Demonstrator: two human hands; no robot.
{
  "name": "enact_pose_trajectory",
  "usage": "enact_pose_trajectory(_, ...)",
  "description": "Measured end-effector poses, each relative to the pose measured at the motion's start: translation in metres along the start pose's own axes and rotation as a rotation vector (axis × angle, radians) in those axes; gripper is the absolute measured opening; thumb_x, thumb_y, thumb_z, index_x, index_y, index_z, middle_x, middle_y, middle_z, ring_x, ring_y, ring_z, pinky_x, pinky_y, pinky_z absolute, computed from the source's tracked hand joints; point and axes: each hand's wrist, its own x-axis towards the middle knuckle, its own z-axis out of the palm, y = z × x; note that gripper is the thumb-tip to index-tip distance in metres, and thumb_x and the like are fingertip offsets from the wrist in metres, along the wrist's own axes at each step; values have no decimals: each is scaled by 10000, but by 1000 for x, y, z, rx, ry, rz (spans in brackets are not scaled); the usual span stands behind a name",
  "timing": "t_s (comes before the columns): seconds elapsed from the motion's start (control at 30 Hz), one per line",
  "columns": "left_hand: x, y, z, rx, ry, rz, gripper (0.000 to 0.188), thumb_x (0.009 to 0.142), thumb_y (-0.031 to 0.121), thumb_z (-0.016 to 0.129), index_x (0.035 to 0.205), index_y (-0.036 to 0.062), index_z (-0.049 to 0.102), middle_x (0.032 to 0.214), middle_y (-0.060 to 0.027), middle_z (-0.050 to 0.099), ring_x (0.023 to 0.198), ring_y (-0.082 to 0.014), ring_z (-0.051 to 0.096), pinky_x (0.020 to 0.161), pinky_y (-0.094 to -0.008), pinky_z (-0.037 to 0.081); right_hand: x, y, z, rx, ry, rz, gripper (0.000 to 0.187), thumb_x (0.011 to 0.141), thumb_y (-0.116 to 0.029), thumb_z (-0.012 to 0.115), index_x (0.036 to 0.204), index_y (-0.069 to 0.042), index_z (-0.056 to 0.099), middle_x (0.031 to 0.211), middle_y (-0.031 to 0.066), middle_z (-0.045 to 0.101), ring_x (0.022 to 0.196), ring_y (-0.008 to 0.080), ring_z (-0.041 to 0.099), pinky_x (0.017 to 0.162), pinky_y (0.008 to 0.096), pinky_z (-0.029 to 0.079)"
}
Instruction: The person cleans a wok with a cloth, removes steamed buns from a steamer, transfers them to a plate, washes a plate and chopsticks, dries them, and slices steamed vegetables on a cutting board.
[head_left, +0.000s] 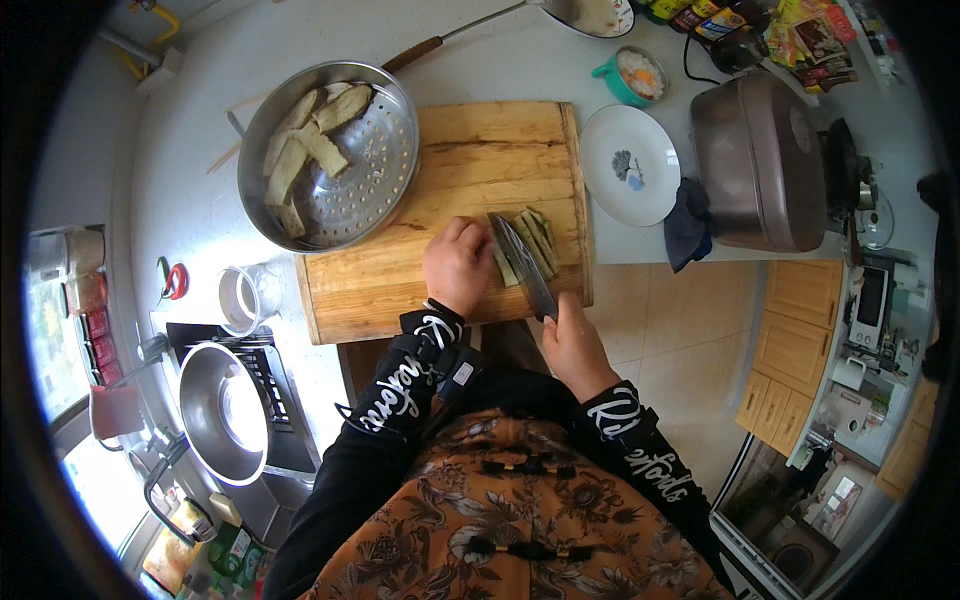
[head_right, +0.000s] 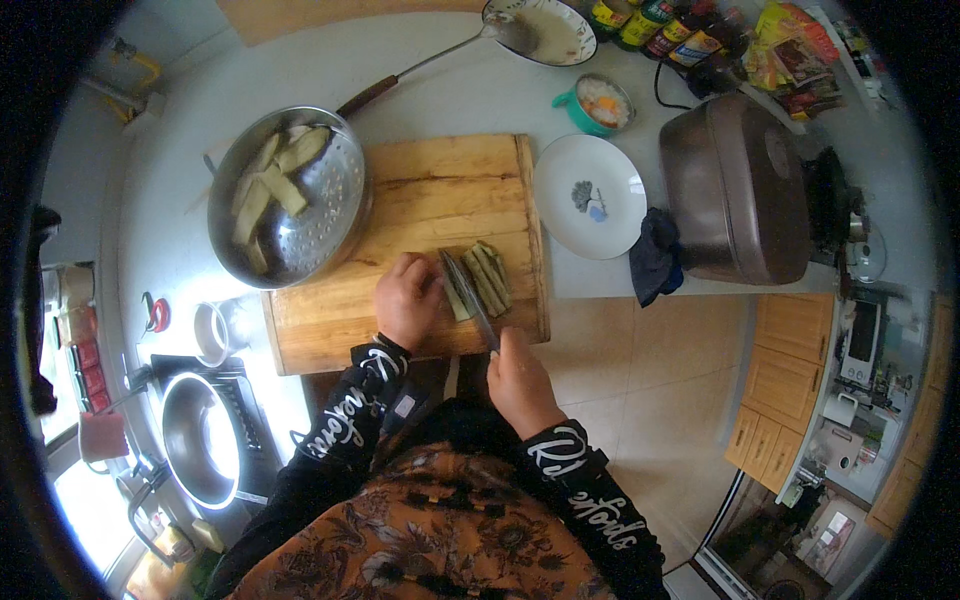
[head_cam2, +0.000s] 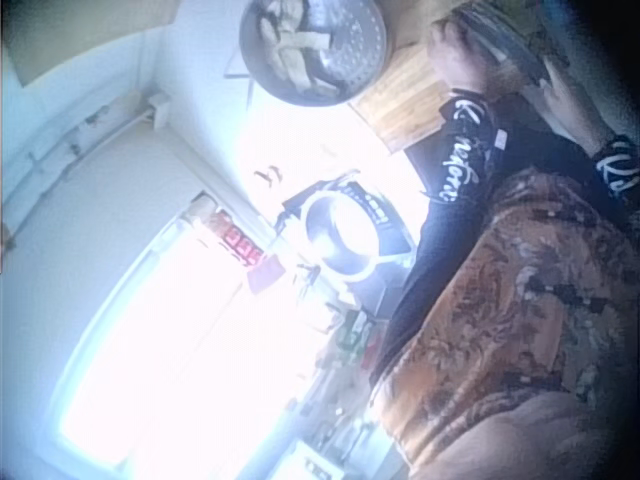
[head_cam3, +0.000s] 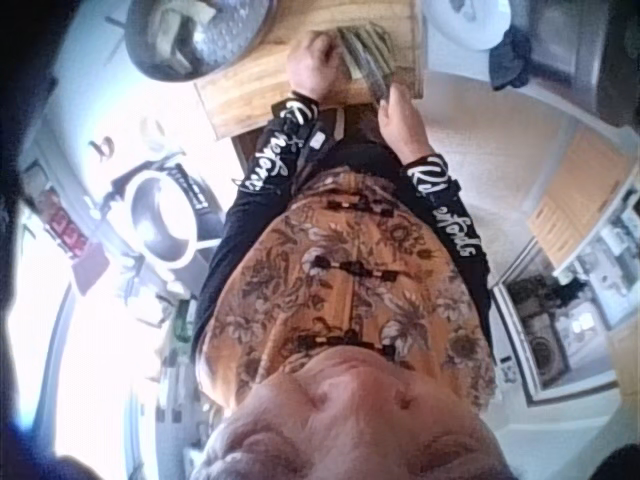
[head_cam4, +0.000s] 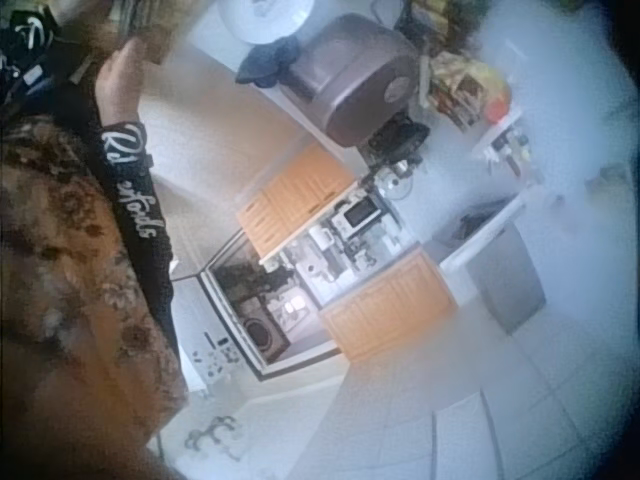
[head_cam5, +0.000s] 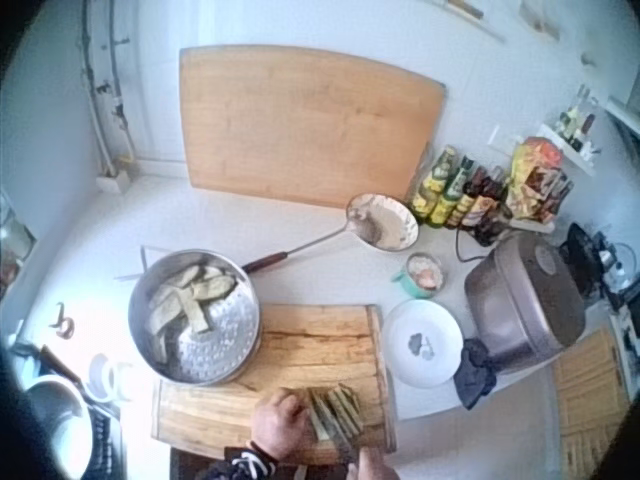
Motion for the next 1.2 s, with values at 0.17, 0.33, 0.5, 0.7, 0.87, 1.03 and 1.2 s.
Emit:
enact_pose_trajectory(0.17,-1,-1,0,13,-11,-14,111,667,50,660,736,84,581,832,-75,584,739,-304,578,609,-392,467,-7,1,-2,55,115,-66,246,854,-85,512,1044,13,391,916,274,513,807,469,529,657,499,431)
enact_pose_trajectory(0.33,-3,-2,1,-74,-33,-140,108,664,52,663,730,86,584,804,-76,577,711,-309,576,593,-392,465,-9,-7,-5,42,92,-117,218,849,-75,503,1017,11,395,921,263,496,816,467,529,680,515,439)
enact_pose_trajectory(0.5,-3,-4,-2,-25,-20,-24,123,669,52,673,743,75,577,787,-93,561,688,-317,565,586,-393,460,-8,-15,-8,19,18,-110,204,844,-57,502,996,8,383,946,254,486,810,461,536,683,514,443)
enact_pose_trajectory(0.7,0,-4,-4,-24,-29,21,125,668,49,663,748,61,567,779,-111,553,708,-327,557,597,-400,456,-2,-16,1,7,26,-100,232,839,-55,503,1032,2,387,961,258,484,829,465,532,686,519,445)
enact_pose_trajectory(0.87,0,-5,-6,-36,-56,29,128,668,49,659,763,59,573,793,-111,560,725,-321,564,608,-395,462,13,-15,17,-6,94,-115,267,851,-75,498,1080,21,402,987,263,495,846,464,527,716,519,440)
enact_pose_trajectory(1.03,-2,-6,-8,-52,-100,-29,118,697,50,650,793,63,582,809,-115,564,722,-302,571,613,-375,465,26,-3,6,60,157,-135,365,852,-104,532,1162,53,423,1013,288,528,915,457,525,773,467,446)
enact_pose_trajectory(1.2,2,8,-34,-172,-95,-75,139,740,16,614,870,60,591,828,-119,559,704,-288,565,611,-352,458,25,-1,-15,41,127,-142,386,878,-153,514,1185,59,414,1058,318,525,925,465,533,776,480,444)
